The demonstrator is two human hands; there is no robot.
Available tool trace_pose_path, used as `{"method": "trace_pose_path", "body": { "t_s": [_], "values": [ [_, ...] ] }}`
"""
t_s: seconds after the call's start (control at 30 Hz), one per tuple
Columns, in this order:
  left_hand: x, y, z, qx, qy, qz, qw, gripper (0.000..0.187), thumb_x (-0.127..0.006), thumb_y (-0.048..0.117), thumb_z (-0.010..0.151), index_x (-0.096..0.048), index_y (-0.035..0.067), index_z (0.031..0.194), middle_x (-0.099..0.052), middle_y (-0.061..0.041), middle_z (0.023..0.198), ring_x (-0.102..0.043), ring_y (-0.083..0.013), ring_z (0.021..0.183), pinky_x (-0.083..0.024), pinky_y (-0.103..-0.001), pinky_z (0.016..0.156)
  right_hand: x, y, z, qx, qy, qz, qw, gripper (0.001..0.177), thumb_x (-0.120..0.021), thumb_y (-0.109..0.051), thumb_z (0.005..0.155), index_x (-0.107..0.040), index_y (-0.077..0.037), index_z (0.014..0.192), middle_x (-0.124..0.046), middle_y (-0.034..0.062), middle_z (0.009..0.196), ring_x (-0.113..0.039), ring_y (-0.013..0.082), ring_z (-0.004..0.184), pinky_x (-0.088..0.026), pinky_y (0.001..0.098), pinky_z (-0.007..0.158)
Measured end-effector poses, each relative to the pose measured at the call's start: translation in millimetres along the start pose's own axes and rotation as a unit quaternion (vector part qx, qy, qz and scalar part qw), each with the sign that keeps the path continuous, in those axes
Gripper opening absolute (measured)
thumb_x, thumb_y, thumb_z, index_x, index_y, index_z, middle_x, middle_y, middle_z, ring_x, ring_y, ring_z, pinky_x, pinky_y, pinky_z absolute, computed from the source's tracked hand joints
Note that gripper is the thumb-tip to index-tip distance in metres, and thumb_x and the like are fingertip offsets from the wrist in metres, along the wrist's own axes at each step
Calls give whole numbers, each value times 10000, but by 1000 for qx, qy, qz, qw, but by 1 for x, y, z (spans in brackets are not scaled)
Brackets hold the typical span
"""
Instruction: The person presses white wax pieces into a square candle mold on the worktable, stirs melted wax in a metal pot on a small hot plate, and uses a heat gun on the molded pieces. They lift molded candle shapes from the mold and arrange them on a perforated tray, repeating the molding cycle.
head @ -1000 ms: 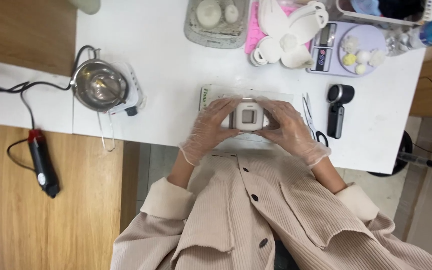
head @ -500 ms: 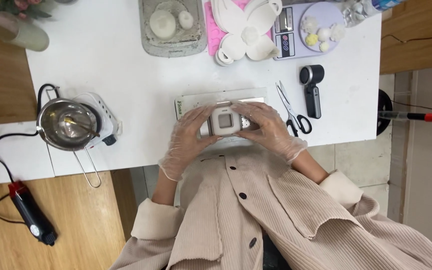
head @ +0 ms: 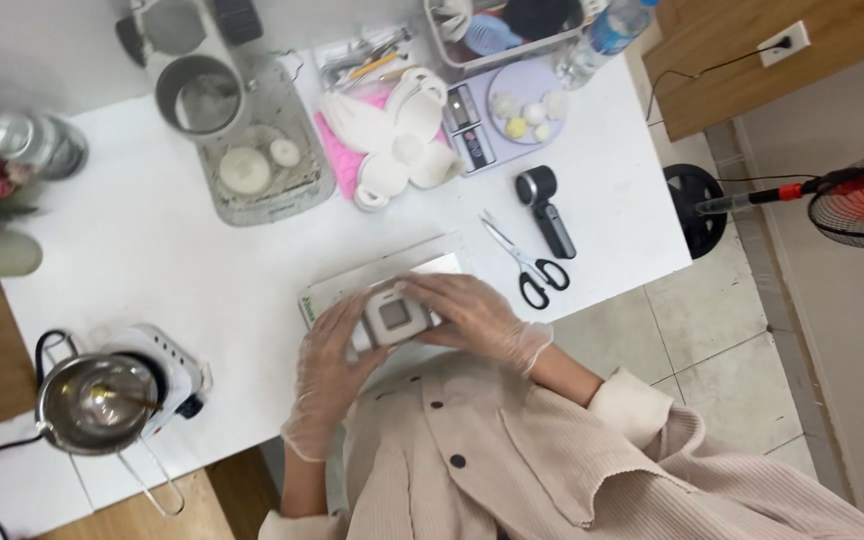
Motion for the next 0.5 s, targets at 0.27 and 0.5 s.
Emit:
{"method": "trace_pose_path", "body": {
  "t_s": [0.27,0.5],
  "values": [
    [-6,17,1,43,-11,85,995,983,-900,324,645,-426,108,1478,-566,-158,1395,-521,-330,1312,-442,-483,1090,24,32,-20,-23,57,28,998,701,-834,-348,815,-560,-90,1406,-567,104,1483,-561,260,1318,-459,416,1100],
    [23,39,-8,142,-42,330,932,869,-757,466,794,-374,71,1466,-512,-150,1471,-488,-273,1373,-455,-475,1078,91,97,-46,-54,162,-18,985,610,-812,-317,844,-605,-69,1362,-644,118,1388,-637,274,1234,-524,419,1044]
  ]
}}
Point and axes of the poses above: each hand's wrist, its own z-axis towards the middle knuckle, its own x-axis out of the back of the hand, y = z × x, the point moved 6 cm from there along z, towards the middle knuckle
